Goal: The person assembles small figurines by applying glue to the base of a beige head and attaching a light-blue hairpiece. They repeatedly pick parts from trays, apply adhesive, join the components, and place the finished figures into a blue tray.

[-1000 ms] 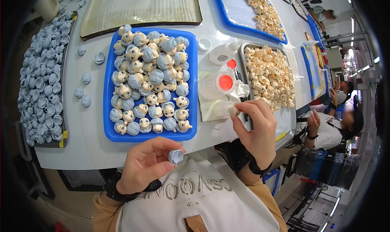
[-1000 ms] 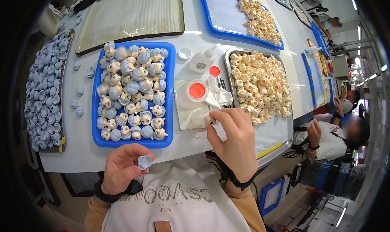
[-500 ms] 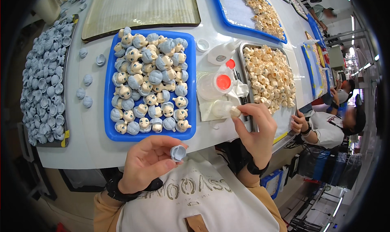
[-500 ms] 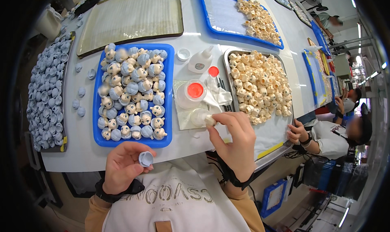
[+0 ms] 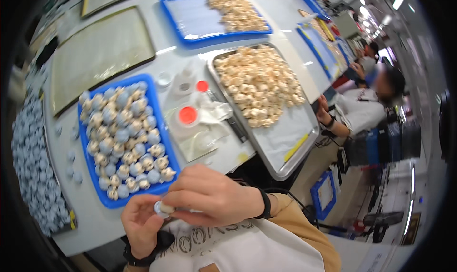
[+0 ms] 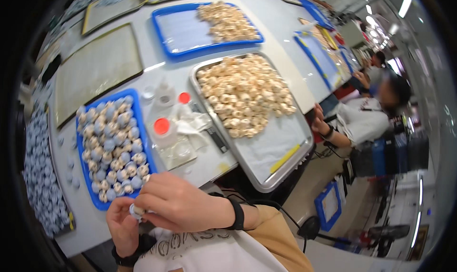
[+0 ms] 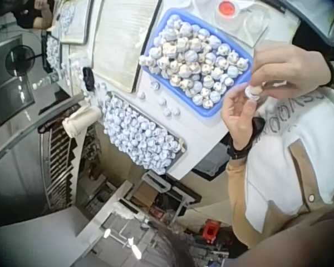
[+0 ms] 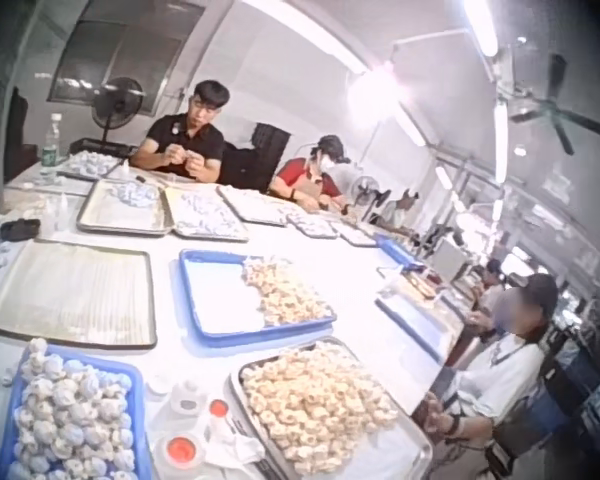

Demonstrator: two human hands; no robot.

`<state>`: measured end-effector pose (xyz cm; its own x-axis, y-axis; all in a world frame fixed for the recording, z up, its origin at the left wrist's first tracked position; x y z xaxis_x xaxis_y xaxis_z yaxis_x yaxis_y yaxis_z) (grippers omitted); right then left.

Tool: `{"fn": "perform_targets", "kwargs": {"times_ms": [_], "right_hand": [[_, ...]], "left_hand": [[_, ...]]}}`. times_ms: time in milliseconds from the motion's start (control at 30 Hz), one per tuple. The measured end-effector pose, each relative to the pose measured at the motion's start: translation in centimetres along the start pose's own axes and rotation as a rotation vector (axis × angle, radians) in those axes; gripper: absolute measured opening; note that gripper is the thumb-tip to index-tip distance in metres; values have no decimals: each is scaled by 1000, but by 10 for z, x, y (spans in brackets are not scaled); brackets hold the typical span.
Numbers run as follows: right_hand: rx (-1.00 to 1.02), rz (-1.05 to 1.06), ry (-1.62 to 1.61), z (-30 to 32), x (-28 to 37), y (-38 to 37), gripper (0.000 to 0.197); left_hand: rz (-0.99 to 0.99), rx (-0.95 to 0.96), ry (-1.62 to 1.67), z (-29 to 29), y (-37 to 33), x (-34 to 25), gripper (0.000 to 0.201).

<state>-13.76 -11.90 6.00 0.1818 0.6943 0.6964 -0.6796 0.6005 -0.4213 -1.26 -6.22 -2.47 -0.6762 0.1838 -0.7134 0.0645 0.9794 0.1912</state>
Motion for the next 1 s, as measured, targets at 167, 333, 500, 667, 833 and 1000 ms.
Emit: {"fn": "perform_targets", "kwargs": {"times_ms": [167,333,500,667,833,1000], "right_hand": [[23,18,25,3,-2,9,23],[49,51,36,2,1,8,23],[15,73,19,-3,-2,11,33],[-115,92,73,-2,6,7,40],[-150,135,276,-14,7,8,37],[-213,162,306,-26,10,9,39]], "left_hand": [[63,-3,-29,-1,-1,5,39],[46,8,-71,-1,0,2,37],[64,-21,-117,-3,2,-3,34],[96,108,-133,-5,3,1,56],[103,75,-191,-19,1,-5,51],[165,21,-324,-13,15,-14,52]]}}
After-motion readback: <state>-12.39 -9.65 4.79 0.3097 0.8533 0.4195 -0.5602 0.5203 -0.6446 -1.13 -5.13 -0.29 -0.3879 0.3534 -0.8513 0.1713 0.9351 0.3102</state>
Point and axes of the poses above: each hand's wrist, its own y-axis away from the middle knuckle, its own z-axis out of the back of the hand, x = y × z, the point moved 7 cm from there along -y, towards the middle knuckle, and after that the axes turned 6 degrees about y, right-handed, at the moved point
